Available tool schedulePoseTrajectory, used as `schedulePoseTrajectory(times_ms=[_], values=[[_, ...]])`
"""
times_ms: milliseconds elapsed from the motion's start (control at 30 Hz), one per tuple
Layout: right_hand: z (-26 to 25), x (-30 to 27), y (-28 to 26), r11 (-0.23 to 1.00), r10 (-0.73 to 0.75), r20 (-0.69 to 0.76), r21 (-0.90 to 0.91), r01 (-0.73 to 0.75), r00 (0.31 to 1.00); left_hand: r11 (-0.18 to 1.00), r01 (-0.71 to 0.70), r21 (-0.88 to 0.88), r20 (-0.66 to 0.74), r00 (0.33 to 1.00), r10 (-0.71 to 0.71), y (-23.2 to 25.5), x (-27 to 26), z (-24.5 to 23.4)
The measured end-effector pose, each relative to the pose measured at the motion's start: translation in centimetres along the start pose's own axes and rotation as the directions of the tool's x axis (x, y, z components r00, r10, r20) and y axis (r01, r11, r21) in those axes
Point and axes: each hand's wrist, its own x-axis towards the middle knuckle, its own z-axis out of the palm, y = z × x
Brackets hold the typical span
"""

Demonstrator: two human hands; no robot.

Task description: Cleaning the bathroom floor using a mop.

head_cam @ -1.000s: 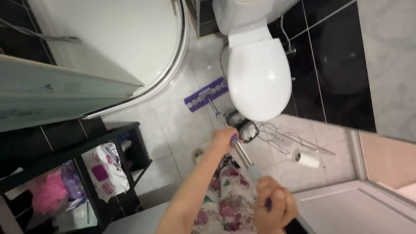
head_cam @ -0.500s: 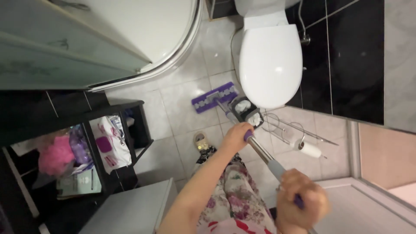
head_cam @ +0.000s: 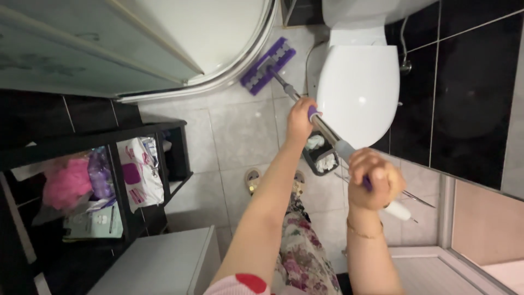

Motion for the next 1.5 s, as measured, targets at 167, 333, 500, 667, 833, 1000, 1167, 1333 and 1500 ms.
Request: schedulePoseTrajectory(times_ms=[167, 333, 500, 667, 833, 1000, 1167, 1333, 1500], values=[[-0.6, -0.5, 0.6, 0.998, 0.06, -0.078, 0.04, -0.057, 0.995, 0.999, 0.006, 0.041, 0.057, 0.998, -0.008, -0.6, -0.2, 0.2], [0.1, -2.4, -2.6, 0.993, 0.103, -0.113, -0.039, -0.108, 0.988, 0.989, -0.001, 0.148, 0.207, 0.978, -0.03, -0.7, -3.3, -1.0], [0.3, -4.8, -6.4, 0.978, 0.151, -0.262, -0.104, -0.183, 0.953, 0.98, 0.018, 0.2, 0.314, 0.946, -0.081, 2.7, -8.1, -4.3], [-0.2, -5.5, -8.6, 0.955, 0.165, -0.368, -0.172, -0.242, 0.915, 0.963, 0.025, 0.268, 0.416, 0.899, -0.14, 3.2, -12.1, -5.0], [-0.2, -7.0, -9.8, 0.95, 0.208, -0.414, -0.132, -0.284, 0.886, 0.942, -0.019, 0.334, 0.502, 0.85, -0.161, 2.7, -13.9, -5.9], [-0.4, -6.8, -10.5, 0.972, 0.217, -0.316, -0.012, -0.233, 0.924, 0.975, 0.028, 0.222, 0.402, 0.908, -0.118, 7.3, -11.0, -7.7], [1.7, -3.8, -8.4, 0.979, 0.17, -0.263, -0.064, -0.193, 0.95, 0.987, 0.021, 0.159, 0.286, 0.956, -0.066, 5.3, -6.2, -6.1], [2.1, -0.6, -1.3, 0.993, 0.107, -0.198, -0.026, -0.114, 0.974, 0.98, 0.011, 0.198, 0.211, 0.976, -0.054, 0.1, -1.1, -4.5], [1.4, 0.5, 0.3, 0.998, 0.067, -0.229, 0.011, -0.067, 0.971, 0.955, 0.041, 0.295, 0.29, 0.948, -0.13, -1.6, 0.1, -3.6]])
